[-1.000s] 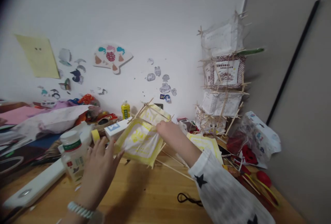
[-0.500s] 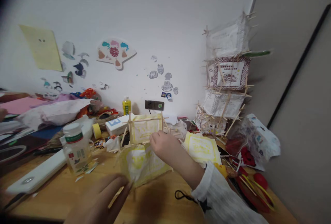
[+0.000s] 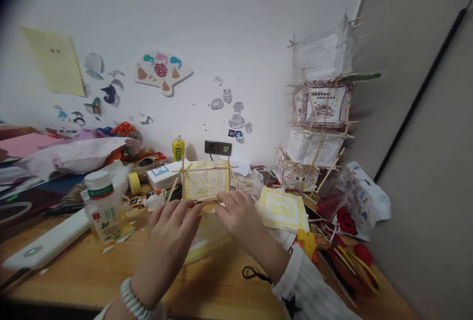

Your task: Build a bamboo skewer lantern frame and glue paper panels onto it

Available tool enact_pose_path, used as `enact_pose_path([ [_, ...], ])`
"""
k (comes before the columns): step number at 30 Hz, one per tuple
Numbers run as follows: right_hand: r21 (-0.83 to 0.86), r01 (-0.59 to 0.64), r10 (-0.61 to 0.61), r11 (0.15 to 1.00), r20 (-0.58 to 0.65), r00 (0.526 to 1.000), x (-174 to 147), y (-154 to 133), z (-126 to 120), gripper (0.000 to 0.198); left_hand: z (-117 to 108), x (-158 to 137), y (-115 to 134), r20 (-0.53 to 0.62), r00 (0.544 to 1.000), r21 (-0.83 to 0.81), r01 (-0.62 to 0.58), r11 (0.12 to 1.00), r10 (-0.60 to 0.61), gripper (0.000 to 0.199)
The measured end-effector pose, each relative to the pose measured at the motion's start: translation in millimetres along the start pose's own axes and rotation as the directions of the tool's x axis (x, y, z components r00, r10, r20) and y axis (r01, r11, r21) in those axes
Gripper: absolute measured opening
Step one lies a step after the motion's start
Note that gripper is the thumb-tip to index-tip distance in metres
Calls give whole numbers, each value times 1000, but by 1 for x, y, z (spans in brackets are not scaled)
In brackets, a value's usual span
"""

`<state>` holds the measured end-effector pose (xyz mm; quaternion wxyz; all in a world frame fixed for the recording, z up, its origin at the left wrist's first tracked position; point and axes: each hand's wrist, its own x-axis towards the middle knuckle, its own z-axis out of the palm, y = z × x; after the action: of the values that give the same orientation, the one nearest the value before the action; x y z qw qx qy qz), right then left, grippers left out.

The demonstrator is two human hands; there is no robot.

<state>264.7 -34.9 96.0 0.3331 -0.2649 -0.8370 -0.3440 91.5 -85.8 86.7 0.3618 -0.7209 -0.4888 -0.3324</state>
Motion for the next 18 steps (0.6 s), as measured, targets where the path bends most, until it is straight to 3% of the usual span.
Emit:
enact_pose_path([
  [5,93,19,-17,995,-20,1000,3,2,-7,17,-7,2,-11,86,995,22,-55,998,52,13],
  [10,98,69,-71,993,22,997,-3,17,-8,14,-25,1,-35,149,984,40,-100,994,93,18],
  [13,133,78,-86,988,51,995,-6,24,-10,11,-26,-1,-46,83,989,83,-132,988,125,19],
  [18,147,-59,59,987,5,998,-2,26,-17,7,-18,-5,-49,52,991,27,-127,992,126,22],
])
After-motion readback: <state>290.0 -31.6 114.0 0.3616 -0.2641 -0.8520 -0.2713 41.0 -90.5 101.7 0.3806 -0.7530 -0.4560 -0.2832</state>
